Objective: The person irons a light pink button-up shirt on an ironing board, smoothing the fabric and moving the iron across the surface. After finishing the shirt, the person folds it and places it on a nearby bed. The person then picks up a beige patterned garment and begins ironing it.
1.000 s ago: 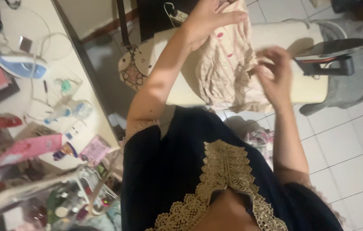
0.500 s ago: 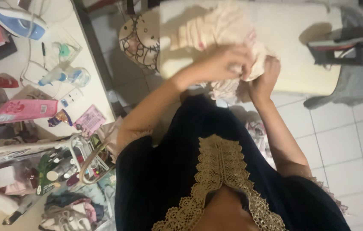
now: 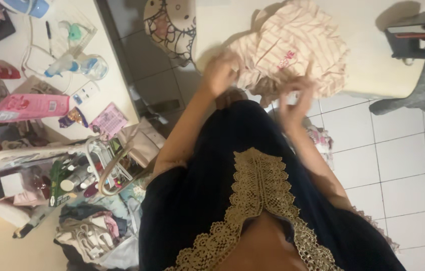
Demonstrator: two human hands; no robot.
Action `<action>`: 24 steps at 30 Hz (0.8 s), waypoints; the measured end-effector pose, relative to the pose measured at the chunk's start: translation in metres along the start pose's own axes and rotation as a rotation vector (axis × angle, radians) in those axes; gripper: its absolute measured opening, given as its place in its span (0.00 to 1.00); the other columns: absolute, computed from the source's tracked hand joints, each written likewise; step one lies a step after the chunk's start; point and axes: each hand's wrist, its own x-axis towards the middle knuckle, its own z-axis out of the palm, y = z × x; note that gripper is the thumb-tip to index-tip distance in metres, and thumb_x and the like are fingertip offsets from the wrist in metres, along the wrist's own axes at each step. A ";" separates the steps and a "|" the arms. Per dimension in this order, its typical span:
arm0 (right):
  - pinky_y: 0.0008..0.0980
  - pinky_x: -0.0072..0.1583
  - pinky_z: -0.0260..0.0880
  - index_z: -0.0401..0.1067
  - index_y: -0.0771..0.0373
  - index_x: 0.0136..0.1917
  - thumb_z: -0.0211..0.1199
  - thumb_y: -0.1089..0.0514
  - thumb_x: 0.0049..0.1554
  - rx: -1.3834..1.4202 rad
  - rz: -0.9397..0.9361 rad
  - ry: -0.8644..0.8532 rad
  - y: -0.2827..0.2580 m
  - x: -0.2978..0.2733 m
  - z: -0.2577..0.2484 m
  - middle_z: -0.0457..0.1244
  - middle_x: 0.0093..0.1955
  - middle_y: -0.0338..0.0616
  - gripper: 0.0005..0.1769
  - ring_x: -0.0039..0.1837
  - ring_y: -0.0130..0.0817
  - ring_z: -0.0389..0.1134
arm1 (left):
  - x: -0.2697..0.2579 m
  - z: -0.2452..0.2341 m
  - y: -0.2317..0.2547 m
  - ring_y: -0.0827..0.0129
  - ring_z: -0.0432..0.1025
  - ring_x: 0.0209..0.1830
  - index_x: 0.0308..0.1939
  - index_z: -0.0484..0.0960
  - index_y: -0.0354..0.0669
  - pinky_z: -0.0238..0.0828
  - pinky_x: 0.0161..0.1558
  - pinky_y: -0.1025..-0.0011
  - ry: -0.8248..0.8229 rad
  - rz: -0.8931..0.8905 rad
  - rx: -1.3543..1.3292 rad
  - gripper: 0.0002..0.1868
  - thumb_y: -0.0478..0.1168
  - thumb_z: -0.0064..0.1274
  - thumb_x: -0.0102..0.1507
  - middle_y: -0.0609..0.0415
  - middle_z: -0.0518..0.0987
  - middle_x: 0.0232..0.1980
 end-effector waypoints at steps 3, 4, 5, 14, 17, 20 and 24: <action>0.32 0.48 0.72 0.61 0.63 0.63 0.65 0.66 0.60 0.291 0.245 -0.430 -0.017 -0.018 0.043 0.60 0.62 0.49 0.21 0.50 0.35 0.67 | -0.006 -0.015 -0.008 0.55 0.75 0.47 0.49 0.85 0.44 0.68 0.47 0.66 0.335 0.131 0.352 0.28 0.38 0.54 0.43 0.46 0.81 0.50; 0.36 0.54 0.70 0.60 0.63 0.63 0.68 0.67 0.58 0.239 0.157 -0.421 -0.023 -0.018 0.051 0.60 0.63 0.51 0.24 0.55 0.41 0.66 | -0.001 -0.013 -0.016 0.55 0.76 0.46 0.50 0.85 0.46 0.70 0.46 0.64 0.290 0.164 0.324 0.27 0.39 0.55 0.45 0.47 0.81 0.50; 0.40 0.60 0.68 0.59 0.64 0.63 0.70 0.67 0.57 0.187 0.064 -0.409 -0.026 -0.014 0.056 0.59 0.64 0.54 0.27 0.61 0.46 0.65 | 0.003 -0.009 -0.026 0.55 0.76 0.44 0.50 0.84 0.47 0.71 0.45 0.63 0.249 0.201 0.297 0.26 0.41 0.56 0.47 0.47 0.81 0.50; 0.43 0.71 0.61 0.50 0.63 0.64 0.86 0.48 0.46 0.016 -0.077 -0.271 -0.040 0.033 0.067 0.52 0.67 0.56 0.51 0.70 0.51 0.56 | 0.039 -0.017 -0.026 0.68 0.64 0.36 0.47 0.78 0.31 0.67 0.43 0.67 0.151 -0.388 -0.509 0.22 0.52 0.49 0.74 0.42 0.70 0.38; 0.46 0.76 0.55 0.47 0.64 0.68 0.83 0.39 0.44 0.038 -0.236 -0.264 -0.051 0.046 0.072 0.49 0.68 0.53 0.57 0.75 0.51 0.48 | 0.055 -0.038 0.007 0.73 0.73 0.51 0.57 0.77 0.34 0.72 0.52 0.73 0.333 -0.192 -0.922 0.20 0.49 0.48 0.74 0.52 0.81 0.50; 0.52 0.79 0.49 0.45 0.65 0.70 0.80 0.32 0.46 0.037 -0.196 -0.232 -0.066 0.047 0.079 0.42 0.72 0.57 0.61 0.79 0.53 0.40 | 0.067 -0.068 0.033 0.64 0.75 0.56 0.70 0.48 0.44 0.71 0.34 0.68 0.287 -0.365 -1.066 0.33 0.42 0.51 0.68 0.46 0.78 0.52; 0.60 0.80 0.40 0.39 0.66 0.76 0.81 0.38 0.51 -0.032 -0.049 -0.094 -0.090 0.047 0.082 0.31 0.78 0.63 0.63 0.81 0.61 0.32 | 0.072 -0.091 0.069 0.55 0.73 0.64 0.67 0.65 0.33 0.76 0.61 0.56 0.187 -0.090 -1.422 0.22 0.36 0.48 0.71 0.41 0.72 0.63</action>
